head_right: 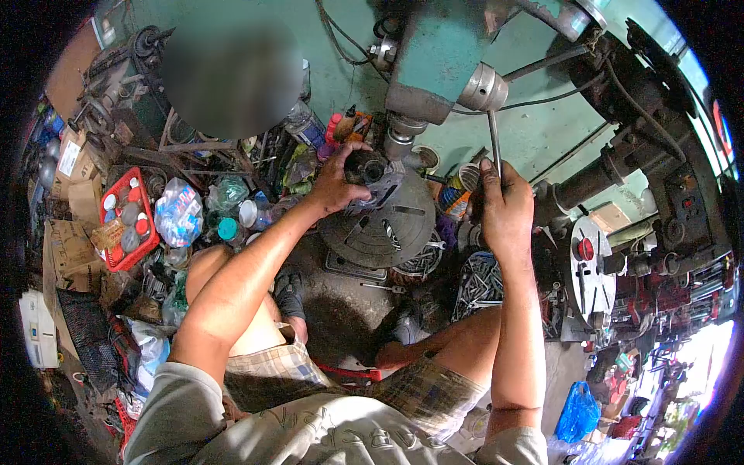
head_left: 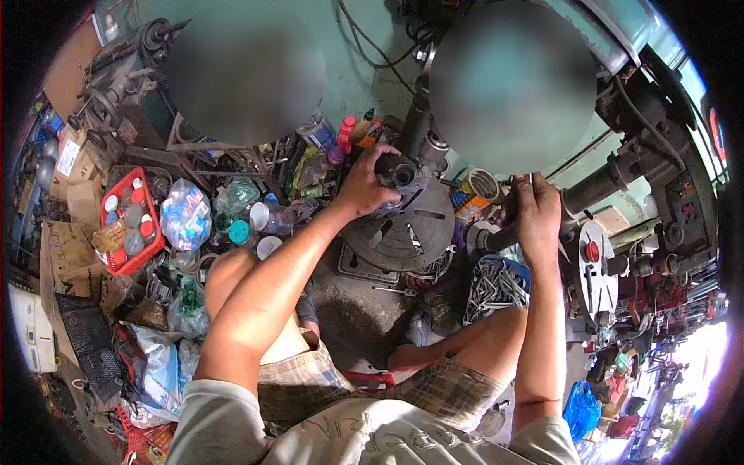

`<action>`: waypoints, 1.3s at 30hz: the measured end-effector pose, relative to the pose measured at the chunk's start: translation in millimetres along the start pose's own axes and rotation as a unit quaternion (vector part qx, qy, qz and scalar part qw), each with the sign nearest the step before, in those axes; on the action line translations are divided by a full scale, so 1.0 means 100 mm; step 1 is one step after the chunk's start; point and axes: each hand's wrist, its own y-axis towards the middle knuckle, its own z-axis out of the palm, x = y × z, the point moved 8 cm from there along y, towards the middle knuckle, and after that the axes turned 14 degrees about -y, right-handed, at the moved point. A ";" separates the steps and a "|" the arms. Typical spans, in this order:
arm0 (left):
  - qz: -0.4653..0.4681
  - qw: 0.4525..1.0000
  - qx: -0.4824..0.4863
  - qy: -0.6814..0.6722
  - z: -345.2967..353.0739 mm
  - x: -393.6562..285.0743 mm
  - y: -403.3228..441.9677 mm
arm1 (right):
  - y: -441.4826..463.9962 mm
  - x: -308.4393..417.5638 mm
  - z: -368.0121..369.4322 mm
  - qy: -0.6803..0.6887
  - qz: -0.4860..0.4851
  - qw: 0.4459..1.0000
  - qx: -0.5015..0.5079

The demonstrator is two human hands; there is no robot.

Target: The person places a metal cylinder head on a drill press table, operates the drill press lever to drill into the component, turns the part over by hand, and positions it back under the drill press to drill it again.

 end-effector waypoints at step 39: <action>-0.006 1.000 0.002 -0.020 0.00 0.05 0.00 | -0.06 0.04 0.03 0.113 -0.009 0.993 -0.016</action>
